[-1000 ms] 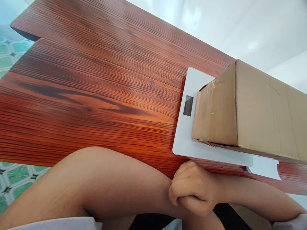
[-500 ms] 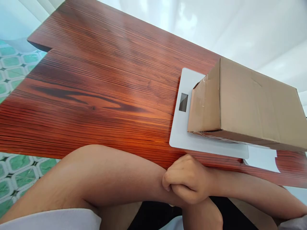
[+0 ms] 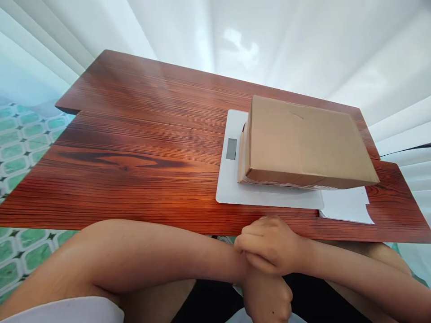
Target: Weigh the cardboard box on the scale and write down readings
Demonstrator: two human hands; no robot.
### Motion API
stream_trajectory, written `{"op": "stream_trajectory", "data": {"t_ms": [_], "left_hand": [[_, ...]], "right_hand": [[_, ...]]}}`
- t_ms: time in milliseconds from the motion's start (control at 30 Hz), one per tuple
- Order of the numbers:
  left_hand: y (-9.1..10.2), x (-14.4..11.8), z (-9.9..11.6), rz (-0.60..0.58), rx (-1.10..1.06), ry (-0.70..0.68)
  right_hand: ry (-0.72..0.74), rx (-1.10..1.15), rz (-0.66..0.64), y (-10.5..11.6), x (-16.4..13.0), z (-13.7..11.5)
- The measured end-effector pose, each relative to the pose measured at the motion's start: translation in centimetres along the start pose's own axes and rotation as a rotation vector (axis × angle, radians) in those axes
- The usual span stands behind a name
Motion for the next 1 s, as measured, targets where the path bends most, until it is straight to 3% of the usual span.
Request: {"op": "stream_trajectory", "data": {"t_ms": [33,67,100,167,267,433,533,633,767,1000], "left_hand": [[0.7,-0.6,-1.1,0.131,-0.119,0.026],[2.3,-1.8,-2.9,0.419,-0.507,0.049],[2.7,-3.1,-4.9,0.615,-0.874,0.040],[1.5,-4.0,-7.2,0.715,-1.252,-0.011],[-0.5,-3.4,-8.6,0.650,-1.353,-0.014],[-0.8,-2.5,-9.2,0.624,-1.078,-0.145],[-2.2,-2.0,-10.1,0.503,-1.201,-0.167],[-4.0,-2.1,-12.1,0.455,-1.322,-0.011],[-6.4,-3.0,-15.5,0.437,-1.224,0.312],[-11.7,-5.7,-19.5,0.253,-1.144,0.706]], "right_hand": [[-0.003,-0.002,0.069,1.1,-0.4,0.0],[-0.003,0.008,0.147,2.1,-0.9,-0.1],[-0.003,0.025,0.220,3.1,-1.5,-0.1],[-0.006,0.053,0.329,4.4,-2.5,0.0],[-0.015,0.061,0.401,5.4,-3.8,0.0],[0.014,-0.005,0.531,7.6,-5.0,-1.6],[0.033,-0.069,0.601,9.3,-5.3,-2.7],[0.012,-0.128,0.662,11.0,-5.7,-2.9],[-0.047,-0.132,0.794,13.7,-7.5,-2.0],[-0.169,-0.061,1.224,18.5,-13.1,1.1]]}}
Point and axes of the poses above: each hand's wrist, its own x-axis towards the middle knuckle, its own y-axis out of the back of the hand, z = x × y, the point moved 9 cm from there along x, towards the middle knuckle, and after that the axes turned 2 degrees about x, right-handed, at the moved point
